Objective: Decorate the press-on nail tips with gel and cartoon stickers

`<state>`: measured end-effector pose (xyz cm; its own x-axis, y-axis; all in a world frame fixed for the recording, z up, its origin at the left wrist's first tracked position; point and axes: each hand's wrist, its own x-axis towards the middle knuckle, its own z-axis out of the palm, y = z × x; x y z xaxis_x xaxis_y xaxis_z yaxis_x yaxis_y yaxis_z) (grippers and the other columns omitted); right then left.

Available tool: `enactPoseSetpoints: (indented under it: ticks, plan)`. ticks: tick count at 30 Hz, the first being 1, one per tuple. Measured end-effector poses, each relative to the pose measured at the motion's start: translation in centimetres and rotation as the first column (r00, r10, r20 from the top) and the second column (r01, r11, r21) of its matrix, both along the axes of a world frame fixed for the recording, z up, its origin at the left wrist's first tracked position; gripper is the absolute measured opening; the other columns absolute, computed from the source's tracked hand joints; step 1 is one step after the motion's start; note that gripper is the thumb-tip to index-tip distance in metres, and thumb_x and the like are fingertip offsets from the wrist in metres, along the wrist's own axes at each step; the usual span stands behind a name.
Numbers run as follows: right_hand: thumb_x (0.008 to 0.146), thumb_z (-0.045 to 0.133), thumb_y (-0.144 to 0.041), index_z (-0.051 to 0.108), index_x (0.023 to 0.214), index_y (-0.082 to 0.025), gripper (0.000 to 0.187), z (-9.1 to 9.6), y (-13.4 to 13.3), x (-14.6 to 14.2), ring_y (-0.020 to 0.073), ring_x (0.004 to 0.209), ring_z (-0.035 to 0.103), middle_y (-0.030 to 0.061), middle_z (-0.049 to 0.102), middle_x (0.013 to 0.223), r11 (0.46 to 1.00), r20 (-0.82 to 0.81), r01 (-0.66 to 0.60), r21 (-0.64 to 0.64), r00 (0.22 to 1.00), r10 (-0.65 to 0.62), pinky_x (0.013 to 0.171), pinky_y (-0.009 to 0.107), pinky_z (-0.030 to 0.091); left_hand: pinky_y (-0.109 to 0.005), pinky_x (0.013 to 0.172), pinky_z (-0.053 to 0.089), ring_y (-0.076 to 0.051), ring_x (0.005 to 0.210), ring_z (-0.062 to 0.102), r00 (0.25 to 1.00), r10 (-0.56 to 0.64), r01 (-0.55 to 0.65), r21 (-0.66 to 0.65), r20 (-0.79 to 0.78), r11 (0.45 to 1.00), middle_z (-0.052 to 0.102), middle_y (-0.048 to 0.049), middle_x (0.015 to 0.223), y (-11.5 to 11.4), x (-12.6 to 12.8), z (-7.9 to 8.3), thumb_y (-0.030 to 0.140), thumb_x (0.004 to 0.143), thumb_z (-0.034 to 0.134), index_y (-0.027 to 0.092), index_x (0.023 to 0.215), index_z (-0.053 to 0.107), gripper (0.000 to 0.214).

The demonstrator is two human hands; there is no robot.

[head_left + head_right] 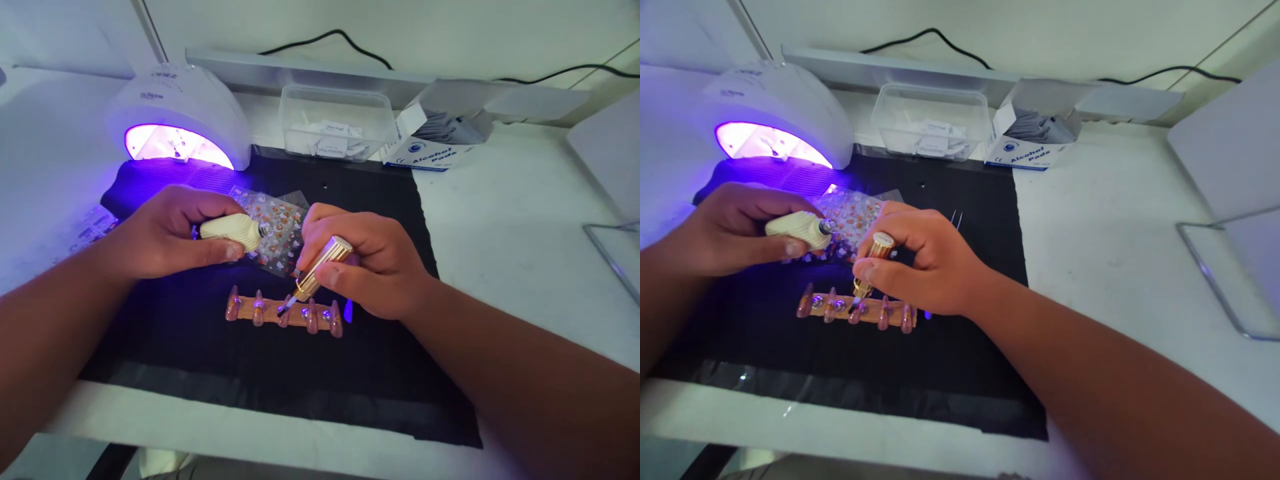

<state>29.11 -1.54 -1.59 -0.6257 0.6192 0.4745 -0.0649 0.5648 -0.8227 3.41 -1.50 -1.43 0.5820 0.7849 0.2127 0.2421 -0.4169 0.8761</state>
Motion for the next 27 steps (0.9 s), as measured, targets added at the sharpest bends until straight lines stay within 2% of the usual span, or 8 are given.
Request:
enactPoseSetpoints:
  ticks: [7, 12, 20, 27]
  plan:
    - [0.085, 0.064, -0.019, 0.066, 0.073, -0.019, 0.012, -0.26, -0.11, 0.12, 0.0130, 0.068, 0.055, -0.0012, 0.061, 0.070, 0.989, -0.050, 0.053, -0.135, 0.997, -0.060, 0.062, 0.029, 0.044, -0.013, 0.054, 0.046, -0.007, 0.061, 0.057, 1.000, -0.008, 0.008, 0.006, 0.005, 1.000, 0.068, 0.0029, 0.070, 0.03, -0.06, 0.21, 0.021, 0.083, 0.075, 0.013, 0.086, 0.073, 0.009]
    - [0.084, 0.065, -0.023, 0.067, 0.072, -0.022, 0.013, 0.10, -0.13, -0.09, 0.0154, 0.069, 0.055, -0.0003, 0.064, 0.068, 0.993, 0.011, 0.017, -0.119, 1.000, -0.016, 0.063, 0.031, 0.046, -0.015, 0.056, 0.046, -0.009, 0.062, 0.056, 0.999, 0.019, -0.022, -0.067, -0.039, 0.998, 0.068, 0.0013, 0.070, -0.30, 0.08, 0.64, 0.019, 0.082, 0.073, 0.012, 0.085, 0.072, 0.008]
    - [0.085, 0.065, -0.024, 0.068, 0.072, -0.022, 0.013, 0.03, -0.14, 0.07, 0.0149, 0.069, 0.056, -0.0008, 0.061, 0.069, 0.980, -0.030, 0.016, -0.196, 0.999, -0.022, 0.065, 0.031, 0.046, -0.015, 0.055, 0.047, -0.009, 0.062, 0.056, 0.998, 0.044, -0.047, -0.095, -0.035, 0.994, 0.069, 0.0007, 0.071, -0.37, 0.13, 0.53, 0.020, 0.080, 0.075, 0.012, 0.087, 0.074, 0.010]
    - [0.086, 0.064, -0.022, 0.067, 0.074, -0.019, 0.013, -0.19, -0.02, 0.14, 0.0139, 0.069, 0.055, -0.0008, 0.061, 0.069, 0.985, -0.022, -0.019, -0.169, 1.000, 0.016, 0.065, 0.029, 0.044, -0.016, 0.055, 0.047, -0.009, 0.062, 0.056, 0.998, 0.052, -0.055, -0.092, -0.038, 0.994, 0.070, 0.0000, 0.071, -0.39, 0.17, 0.68, 0.021, 0.080, 0.076, 0.011, 0.089, 0.074, 0.013]
